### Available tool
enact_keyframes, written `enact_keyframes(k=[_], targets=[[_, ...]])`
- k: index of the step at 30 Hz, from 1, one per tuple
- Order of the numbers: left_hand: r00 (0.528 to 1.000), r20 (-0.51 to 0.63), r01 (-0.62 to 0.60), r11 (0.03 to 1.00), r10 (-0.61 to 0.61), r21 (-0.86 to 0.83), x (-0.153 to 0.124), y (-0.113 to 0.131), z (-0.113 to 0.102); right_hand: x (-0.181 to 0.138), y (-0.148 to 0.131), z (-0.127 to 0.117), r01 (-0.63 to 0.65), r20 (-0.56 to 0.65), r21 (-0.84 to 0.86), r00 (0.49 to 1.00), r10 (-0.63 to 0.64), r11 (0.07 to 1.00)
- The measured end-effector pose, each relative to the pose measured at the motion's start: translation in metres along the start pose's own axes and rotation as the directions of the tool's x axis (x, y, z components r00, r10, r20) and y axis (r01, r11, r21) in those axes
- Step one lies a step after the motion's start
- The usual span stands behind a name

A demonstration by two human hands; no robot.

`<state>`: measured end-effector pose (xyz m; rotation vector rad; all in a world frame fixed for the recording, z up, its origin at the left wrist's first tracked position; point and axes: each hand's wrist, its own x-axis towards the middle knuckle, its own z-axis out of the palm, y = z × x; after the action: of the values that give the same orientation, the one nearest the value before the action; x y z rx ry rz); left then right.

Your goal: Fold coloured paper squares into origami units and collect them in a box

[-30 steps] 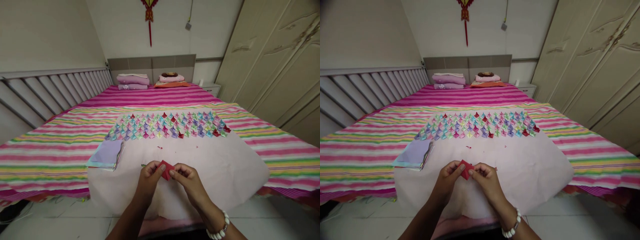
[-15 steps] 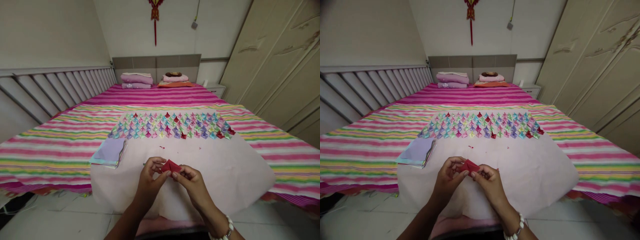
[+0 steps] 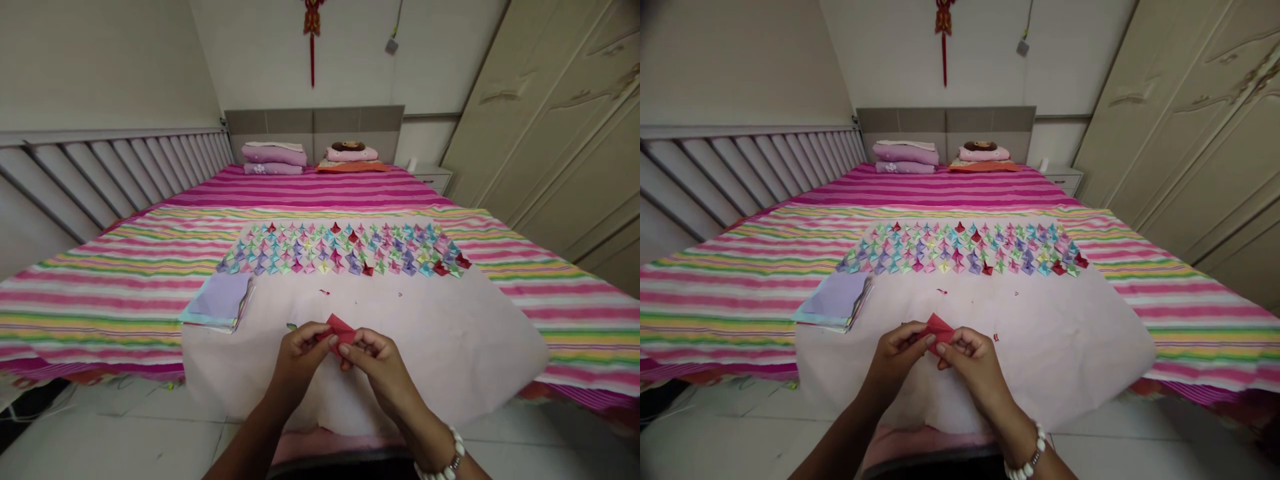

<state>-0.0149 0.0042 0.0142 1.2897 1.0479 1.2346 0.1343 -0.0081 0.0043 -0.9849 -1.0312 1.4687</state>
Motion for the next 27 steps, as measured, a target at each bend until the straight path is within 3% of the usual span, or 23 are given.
enact_keyframes(k=[7, 12, 23, 27], targets=[[0.969, 0.182, -0.179, 0.981, 0.164, 0.071, -0.001, -0.004, -0.009, 0.001, -0.001, 0.002, -0.034, -0.013, 0.065, 0.999, 0.035, 0.997], [0.946, 0.286, -0.179, 0.982, 0.155, 0.059, -0.005, 0.001, -0.013, 0.000, -0.001, 0.002, -0.044, 0.006, 0.116, 0.999, 0.044, 0.992], [0.989, 0.086, -0.126, 0.991, 0.122, 0.046, 0.000, -0.001, -0.006, -0.001, -0.005, 0.003, -0.070, 0.143, 0.145, 0.989, 0.050, 0.987], [0.997, 0.062, -0.049, 0.997, 0.046, 0.053, -0.001, 0.002, -0.003, 0.001, -0.004, 0.002, -0.034, 0.076, 0.050, 0.997, 0.030, 0.998]])
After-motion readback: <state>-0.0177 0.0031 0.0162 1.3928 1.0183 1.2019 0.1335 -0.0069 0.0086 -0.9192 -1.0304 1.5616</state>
